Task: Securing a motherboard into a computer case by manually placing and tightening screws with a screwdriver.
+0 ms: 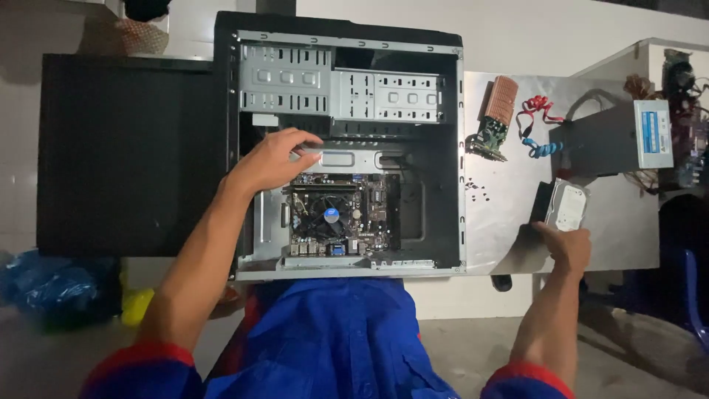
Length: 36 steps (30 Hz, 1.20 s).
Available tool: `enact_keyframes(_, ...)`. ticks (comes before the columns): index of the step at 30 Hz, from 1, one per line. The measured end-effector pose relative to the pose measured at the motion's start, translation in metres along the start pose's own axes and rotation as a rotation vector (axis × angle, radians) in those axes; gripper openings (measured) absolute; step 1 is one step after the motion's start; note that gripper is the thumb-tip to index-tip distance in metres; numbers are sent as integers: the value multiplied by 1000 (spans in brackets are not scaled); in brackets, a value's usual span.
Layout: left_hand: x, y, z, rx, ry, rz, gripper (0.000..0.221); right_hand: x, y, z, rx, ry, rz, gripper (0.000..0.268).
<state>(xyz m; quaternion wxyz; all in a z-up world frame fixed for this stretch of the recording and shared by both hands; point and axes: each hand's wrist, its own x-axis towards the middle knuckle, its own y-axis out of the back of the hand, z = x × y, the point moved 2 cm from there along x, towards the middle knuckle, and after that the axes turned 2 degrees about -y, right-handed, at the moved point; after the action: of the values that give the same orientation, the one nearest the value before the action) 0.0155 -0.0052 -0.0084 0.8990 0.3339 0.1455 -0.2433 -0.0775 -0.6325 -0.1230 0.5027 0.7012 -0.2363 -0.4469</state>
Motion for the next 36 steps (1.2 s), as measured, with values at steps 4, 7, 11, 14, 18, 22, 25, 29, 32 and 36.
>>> enact_keyframes(4, 4, -3, -6, -6, -40, 20, 45, 2, 3, 10, 53, -34, 31, 93)
enact_keyframes(7, 5, -1, -8, 2, -39, 11, 48, 22, -8, 21, 73, 25, 16, 81)
enact_keyframes(11, 6, -5, -6, -10, -43, 7, 46, 33, -8, 30, 60, -30, 123, 95)
enact_keyframes(14, 4, -1, -3, -1, -25, -2, 46, 15, -8, 16, 77, 115, 246, 108)
enact_keyframes(18, 4, -4, 0, 24, 18, -19, 45, 18, -23, 14, 238, 305, 528, 65)
enact_keyframes(22, 4, -3, -3, 40, -38, 4, 44, 39, -58, 10, 194, 363, 436, 32)
enact_keyframes(25, -2, 1, 2, -56, -91, 48, 43, 51, -80, -2, 164, 382, 419, 32)
enact_keyframes(29, 0, -3, 2, -63, -87, 41, 43, 22, -68, -35, 28, 545, 498, 15)
enact_keyframes(32, -5, 3, 7, -77, -93, 50, 44, 30, -71, -46, -4, 558, 527, 8)
enact_keyframes(36, -8, 1, 10, -85, -101, 53, 43, 49, -82, -36, -82, 394, 555, 8)
